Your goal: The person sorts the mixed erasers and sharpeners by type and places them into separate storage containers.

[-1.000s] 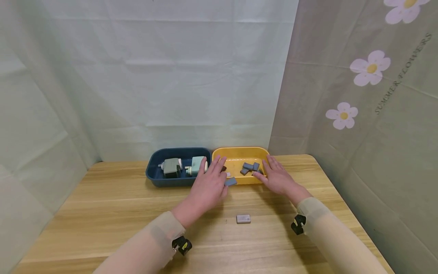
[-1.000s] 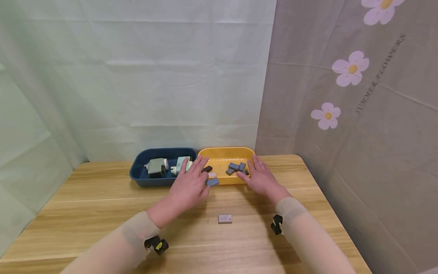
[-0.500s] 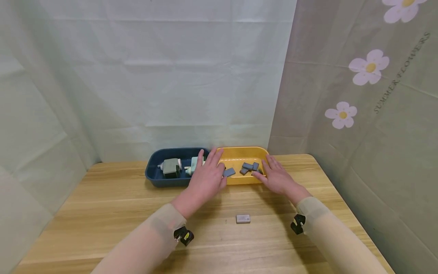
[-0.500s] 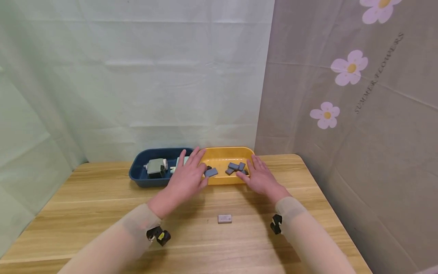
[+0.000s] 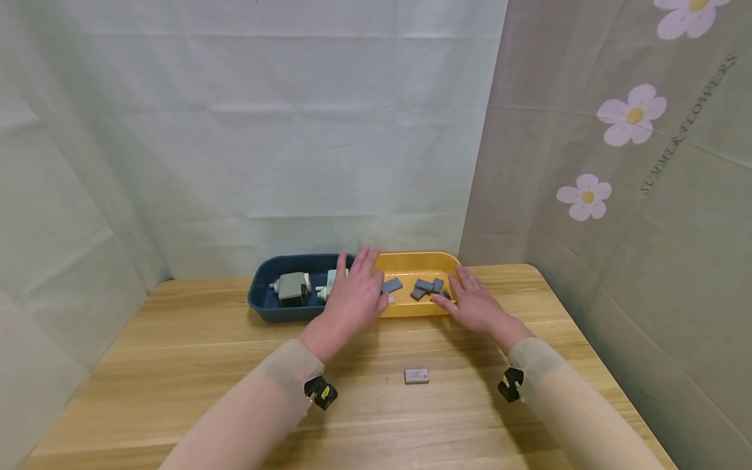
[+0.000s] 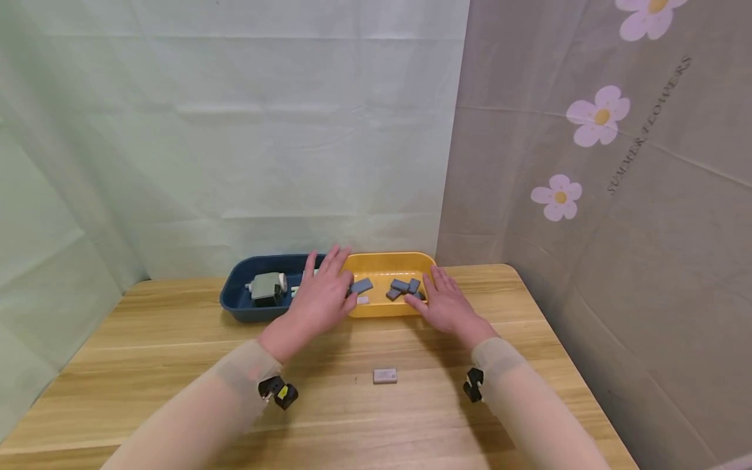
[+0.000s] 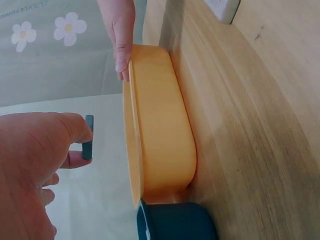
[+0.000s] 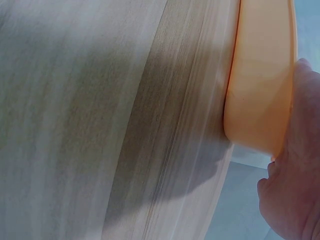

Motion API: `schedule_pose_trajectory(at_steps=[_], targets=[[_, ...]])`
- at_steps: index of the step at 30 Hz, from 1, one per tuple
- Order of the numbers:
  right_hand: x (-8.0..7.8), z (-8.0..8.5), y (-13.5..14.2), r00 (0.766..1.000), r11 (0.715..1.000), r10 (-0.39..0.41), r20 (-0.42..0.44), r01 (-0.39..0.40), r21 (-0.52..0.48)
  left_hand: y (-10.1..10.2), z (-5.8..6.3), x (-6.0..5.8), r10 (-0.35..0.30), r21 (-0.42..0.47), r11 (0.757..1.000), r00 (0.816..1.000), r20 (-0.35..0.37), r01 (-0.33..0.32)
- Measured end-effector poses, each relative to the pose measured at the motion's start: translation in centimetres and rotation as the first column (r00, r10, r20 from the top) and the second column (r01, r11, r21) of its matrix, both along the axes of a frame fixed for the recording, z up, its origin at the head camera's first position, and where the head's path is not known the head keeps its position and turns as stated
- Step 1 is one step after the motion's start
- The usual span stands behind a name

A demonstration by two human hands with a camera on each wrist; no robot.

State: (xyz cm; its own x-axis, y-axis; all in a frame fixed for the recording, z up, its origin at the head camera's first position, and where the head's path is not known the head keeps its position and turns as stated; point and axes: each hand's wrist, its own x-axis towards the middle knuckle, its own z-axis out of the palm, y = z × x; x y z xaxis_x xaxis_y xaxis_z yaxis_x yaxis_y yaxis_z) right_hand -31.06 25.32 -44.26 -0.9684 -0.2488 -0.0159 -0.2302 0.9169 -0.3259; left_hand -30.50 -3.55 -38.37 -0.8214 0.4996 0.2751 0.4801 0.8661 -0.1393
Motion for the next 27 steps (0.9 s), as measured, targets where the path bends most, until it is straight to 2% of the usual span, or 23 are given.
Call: schedule_pose_trajectory(at_steps=[13,27], targets=[[-0.1,-0.2,0.1,1.000,1.000,0.001,-0.009,-0.002,-0.006,0.4,-0.3,-1.5,0.017,0.036,0.999,0.999,0.047,-0.018],[-0.3,-0.5,0.2,1.000,1.000,0.006,-0.013,-0.007,-0.003,1.2,-0.6,-2.9,0.057,0.037,0.998,0.997,0.055,-0.059]])
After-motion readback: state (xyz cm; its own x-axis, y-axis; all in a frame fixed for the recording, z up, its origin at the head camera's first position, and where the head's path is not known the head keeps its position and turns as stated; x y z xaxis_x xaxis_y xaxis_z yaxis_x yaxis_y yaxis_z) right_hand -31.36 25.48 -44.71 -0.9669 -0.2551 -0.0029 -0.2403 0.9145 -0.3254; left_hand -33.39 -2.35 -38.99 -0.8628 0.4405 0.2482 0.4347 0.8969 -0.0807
